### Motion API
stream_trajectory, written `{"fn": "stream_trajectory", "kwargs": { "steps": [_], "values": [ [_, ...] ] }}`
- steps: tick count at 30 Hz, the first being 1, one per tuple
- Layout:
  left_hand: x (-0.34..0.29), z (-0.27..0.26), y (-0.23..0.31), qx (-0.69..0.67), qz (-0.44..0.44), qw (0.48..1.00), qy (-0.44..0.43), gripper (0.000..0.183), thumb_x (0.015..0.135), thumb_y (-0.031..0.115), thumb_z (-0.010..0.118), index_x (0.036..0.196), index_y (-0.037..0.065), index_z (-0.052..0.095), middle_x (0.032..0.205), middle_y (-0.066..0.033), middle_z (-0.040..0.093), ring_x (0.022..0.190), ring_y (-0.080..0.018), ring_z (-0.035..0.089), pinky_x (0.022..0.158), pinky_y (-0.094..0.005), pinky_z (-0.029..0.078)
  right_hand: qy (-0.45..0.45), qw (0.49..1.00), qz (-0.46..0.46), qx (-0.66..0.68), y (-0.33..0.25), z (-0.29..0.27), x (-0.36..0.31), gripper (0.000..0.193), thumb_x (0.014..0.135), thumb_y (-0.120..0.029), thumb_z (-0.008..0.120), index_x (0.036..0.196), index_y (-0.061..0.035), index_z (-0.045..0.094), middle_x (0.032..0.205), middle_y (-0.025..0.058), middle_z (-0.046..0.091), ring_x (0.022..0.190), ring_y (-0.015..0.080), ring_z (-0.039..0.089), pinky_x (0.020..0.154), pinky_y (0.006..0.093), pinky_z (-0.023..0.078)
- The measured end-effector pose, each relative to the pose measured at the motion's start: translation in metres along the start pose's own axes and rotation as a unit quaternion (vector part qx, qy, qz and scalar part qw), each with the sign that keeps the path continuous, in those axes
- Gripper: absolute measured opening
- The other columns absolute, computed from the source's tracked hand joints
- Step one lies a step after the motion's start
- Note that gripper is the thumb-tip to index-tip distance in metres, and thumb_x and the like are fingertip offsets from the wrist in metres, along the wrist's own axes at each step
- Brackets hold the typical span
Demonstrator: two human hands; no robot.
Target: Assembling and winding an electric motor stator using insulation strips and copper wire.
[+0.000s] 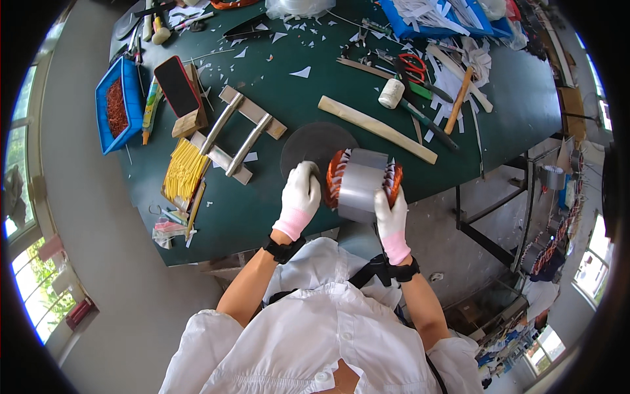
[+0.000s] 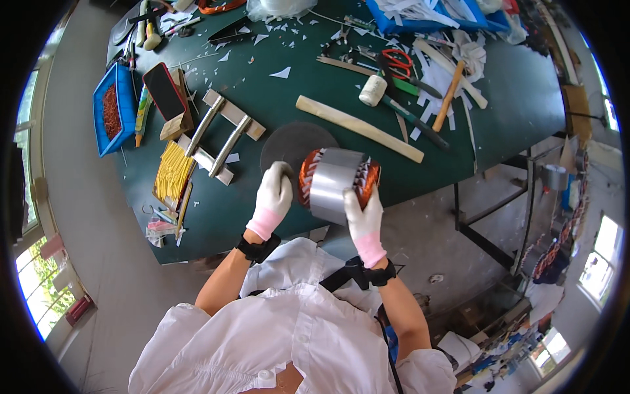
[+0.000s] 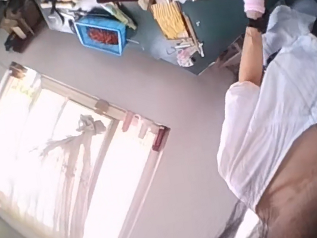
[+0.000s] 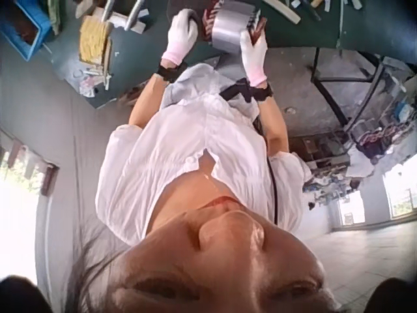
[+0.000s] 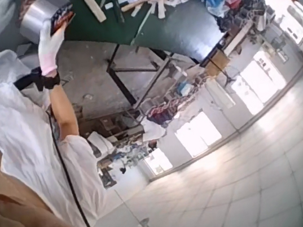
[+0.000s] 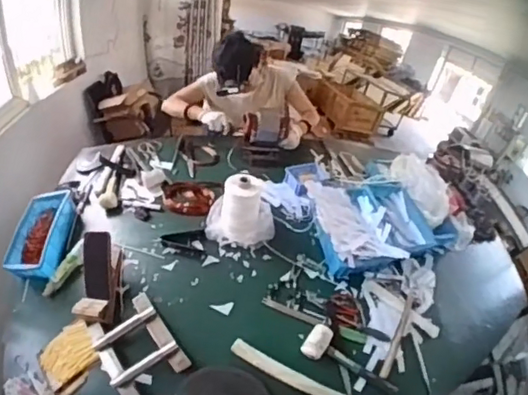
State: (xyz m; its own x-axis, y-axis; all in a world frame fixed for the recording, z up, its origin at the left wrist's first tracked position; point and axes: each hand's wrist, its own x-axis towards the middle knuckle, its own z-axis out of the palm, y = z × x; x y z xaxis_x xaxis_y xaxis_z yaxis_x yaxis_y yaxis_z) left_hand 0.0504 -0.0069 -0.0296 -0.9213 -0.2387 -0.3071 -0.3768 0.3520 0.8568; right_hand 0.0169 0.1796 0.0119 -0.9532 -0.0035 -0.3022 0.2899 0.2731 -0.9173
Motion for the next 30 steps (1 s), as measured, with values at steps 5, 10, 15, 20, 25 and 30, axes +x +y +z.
{"fn": "stream_trajectory", "kwargs": {
  "steps": [5,10,15,20,25,30],
  "values": [
    [-0.009,0.032,-0.014,0.447,0.161,0.873,-0.108,0.058,0.072,0.027,0.068,0.125,0.017,0.049,0.128,-0.0124,0.044,0.117,-0.0332,0.041,0.093,-0.0448,0.036,0.046,0.996,0.061,0.035,0.04,-0.049,0.016,0.053,0.096,-0.046,0.041,0.111,0.002,0.056,0.095,0.0039,0.061,0.082,0.0109,0.054,0.076,0.0267,0.044],
    [0.005,0.04,-0.026,0.548,0.139,0.814,-0.133,0.067,0.076,0.04,0.065,0.136,0.026,0.038,0.137,-0.0109,0.037,0.123,-0.0312,0.037,0.096,-0.0463,0.032,0.009,0.952,0.14,0.272,0.055,-0.068,0.034,0.057,0.096,-0.047,0.038,0.129,-0.0017,0.048,0.122,0.0051,0.054,0.107,0.013,0.051,0.093,0.0272,0.039],
    [0.046,0.045,-0.011,0.524,0.106,0.845,-0.025,0.061,0.078,0.027,0.065,0.134,0.022,0.041,0.137,-0.0132,0.036,0.125,-0.0338,0.035,0.103,-0.0463,0.028,-0.058,0.966,0.14,0.207,0.072,-0.083,0.042,0.056,0.098,-0.046,0.03,0.136,-0.0047,0.04,0.127,0.0059,0.05,0.112,0.0136,0.048,0.098,0.0281,0.037],
    [0.061,0.053,-0.006,0.137,0.031,0.979,0.149,0.027,0.087,0.018,0.05,0.107,0.002,0.058,0.11,-0.0185,0.056,0.099,-0.033,0.053,0.087,-0.0387,0.043,-0.154,0.957,0.129,0.212,0.083,-0.086,0.053,0.063,0.095,-0.049,0.041,0.134,-0.0001,0.04,0.127,0.0039,0.048,0.114,0.0122,0.045,0.098,0.0271,0.034],
    [0.0,0.069,0.073,-0.082,-0.13,0.981,0.122,0.033,0.097,0.028,0.042,0.1,-0.002,0.056,0.081,-0.0033,0.058,0.071,-0.0088,0.048,0.069,-0.0219,0.041,-0.346,0.933,-0.075,-0.06,0.052,-0.102,0.103,0.039,0.097,-0.039,0.039,0.093,-0.0029,0.052,0.076,0.0125,0.054,0.062,0.0285,0.048,0.066,0.036,0.045],
    [0.01,0.093,0.062,-0.169,-0.144,0.953,0.207,0.026,0.094,0.021,0.049,0.092,-0.002,0.06,0.069,0.0048,0.052,0.062,-0.0032,0.038,0.055,-0.0202,0.034,-0.153,0.912,-0.296,-0.239,0.014,-0.111,0.232,0.013,0.09,-0.018,0.048,0.091,-0.0057,0.053,0.085,0.0162,0.059,0.078,0.0364,0.058,0.067,0.0433,0.046]
  ]
}}
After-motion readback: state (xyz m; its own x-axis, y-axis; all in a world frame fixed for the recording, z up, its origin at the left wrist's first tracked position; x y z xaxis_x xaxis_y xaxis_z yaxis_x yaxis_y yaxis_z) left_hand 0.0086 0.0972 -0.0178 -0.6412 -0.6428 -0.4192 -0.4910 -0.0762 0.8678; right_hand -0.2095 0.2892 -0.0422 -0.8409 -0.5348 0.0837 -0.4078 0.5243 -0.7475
